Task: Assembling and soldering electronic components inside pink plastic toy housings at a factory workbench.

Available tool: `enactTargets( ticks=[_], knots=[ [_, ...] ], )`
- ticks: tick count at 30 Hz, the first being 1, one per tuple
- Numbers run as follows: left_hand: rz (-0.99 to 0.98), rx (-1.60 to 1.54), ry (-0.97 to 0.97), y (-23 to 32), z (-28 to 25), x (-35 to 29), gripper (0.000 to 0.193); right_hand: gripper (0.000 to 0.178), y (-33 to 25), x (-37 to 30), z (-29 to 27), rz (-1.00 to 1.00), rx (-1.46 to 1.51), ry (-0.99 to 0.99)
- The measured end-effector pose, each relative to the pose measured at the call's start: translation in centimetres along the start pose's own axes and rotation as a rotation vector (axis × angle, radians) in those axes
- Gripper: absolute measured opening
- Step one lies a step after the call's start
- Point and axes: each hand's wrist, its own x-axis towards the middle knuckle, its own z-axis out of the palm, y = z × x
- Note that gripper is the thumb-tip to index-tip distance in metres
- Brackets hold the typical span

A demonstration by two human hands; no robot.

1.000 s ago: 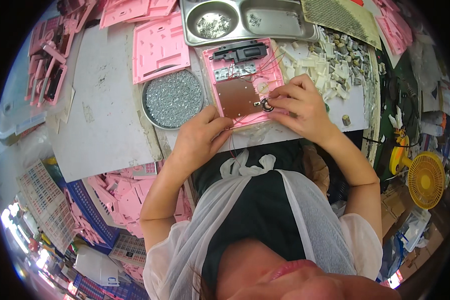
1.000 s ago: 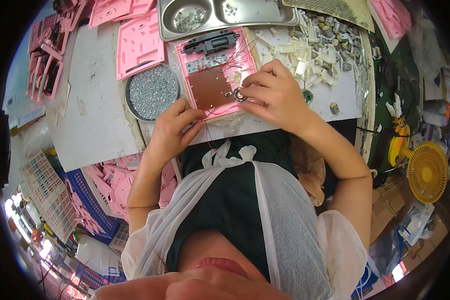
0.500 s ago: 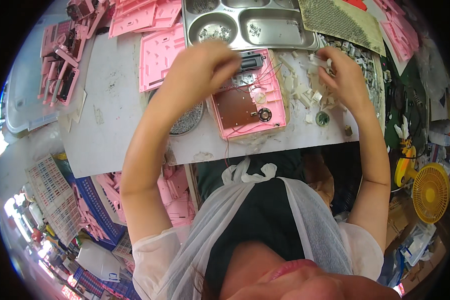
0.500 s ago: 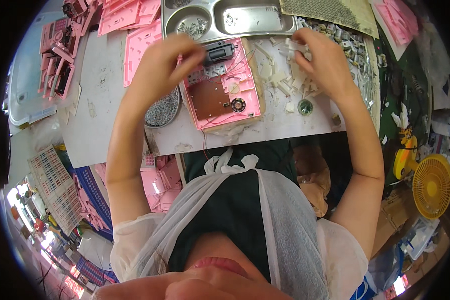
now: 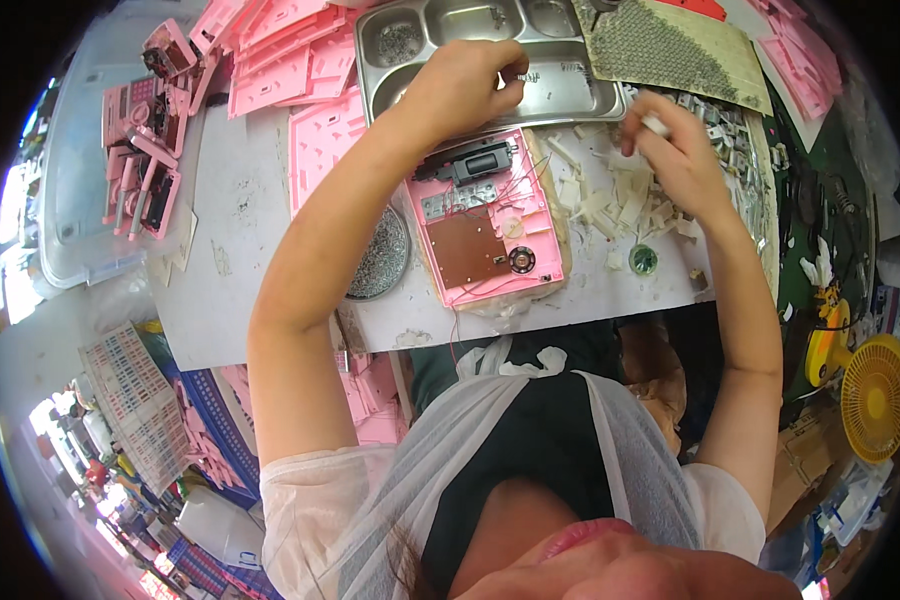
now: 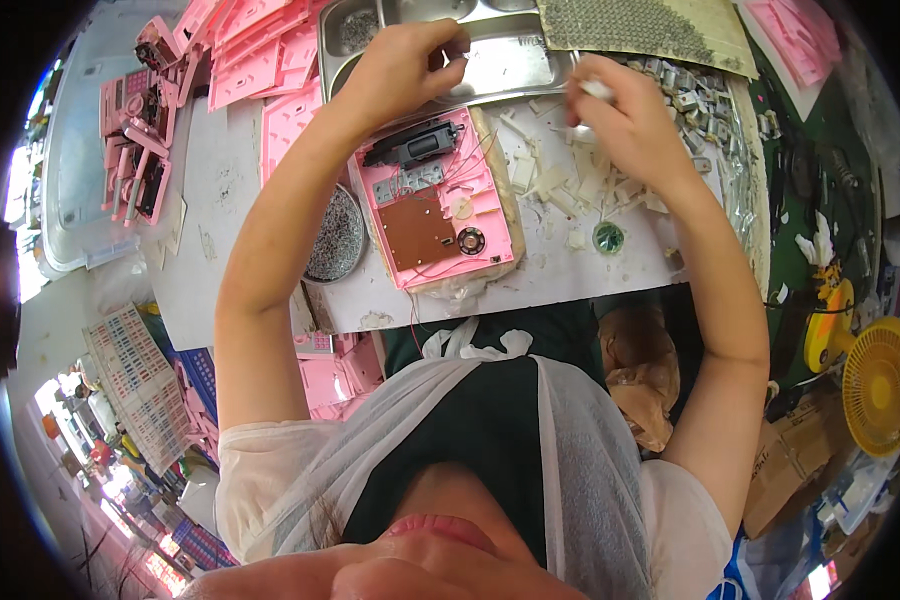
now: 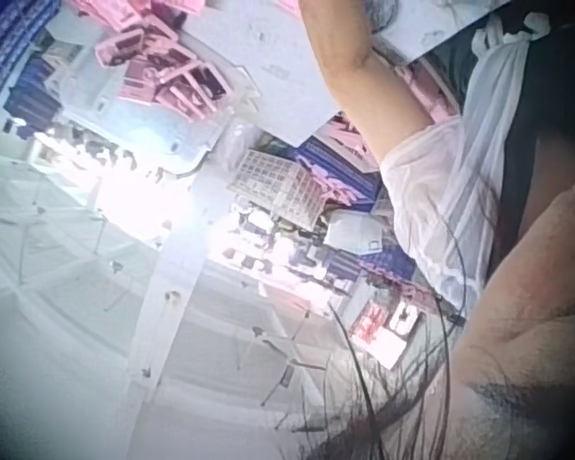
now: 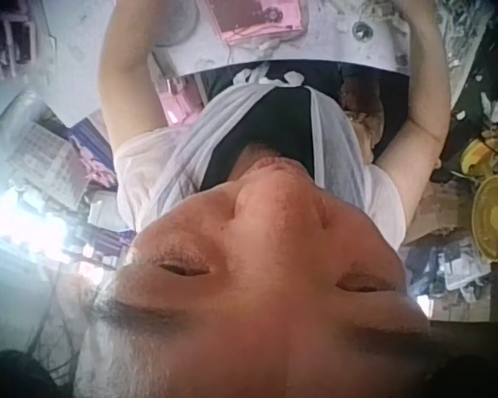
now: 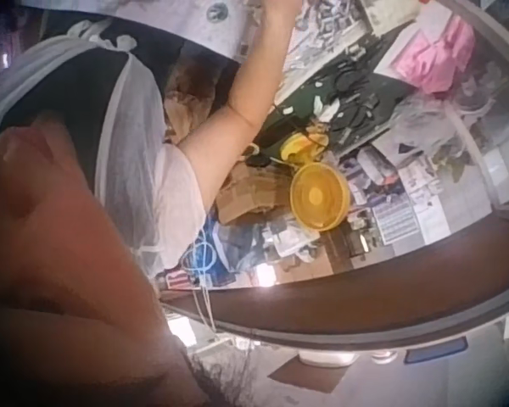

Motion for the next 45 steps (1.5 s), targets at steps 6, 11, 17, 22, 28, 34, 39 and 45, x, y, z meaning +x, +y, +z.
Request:
enactTargets(
  ticks=[6, 11, 17, 22, 28, 34, 39, 45],
  knots=[
    [-0.014, -0.109, 0.052, 2.3, -0.9, -1.7, 0.022, 0.033, -1.1, 6.0, 3.9, -0.063, -0.263, -0.143],
    [-0.228, -0.408, 0.019, 2.1, -1.7, -2.8, 0.017, 0.035, -1.4, 6.4, 4.8, -0.176, -0.159, -0.075],
    [-0.558, -0.430, 0.018, 1.5, -1.7, -3.2, 0.036, 0.027, -0.4, 6.7, 6.1, -0.271, -0.450, 0.033],
    [-0.655, -0.837, -0.024, 5.8, -5.0, -6.0, 0.024, 0.032, -2.4, 4.1, 3.7, 0.071, -0.167, -0.121],
    [-0.712, -1.612, 0.004, 11.2, -2.5, -13.4, 0.023, 0.039, -7.3, -5.0, 7.2, -0.031, 0.580, -0.020],
    [-0.750, -1.916, 0.101, 13.8, 0.4, -15.7, 0.025, 0.039, -5.7, -7.1, 8.9, -0.136, 0.589, -0.063],
    [-0.756, -1.984, 0.034, 13.6, 0.4, -16.8, 0.026, 0.037, -5.5, -6.8, 8.1, -0.414, 0.101, -0.157],
    [-0.805, -1.690, -0.159, 14.6, -0.2, -16.9, 0.025, 0.042, -5.3, -8.3, 8.2, -0.528, 0.006, -0.282]
  ],
)
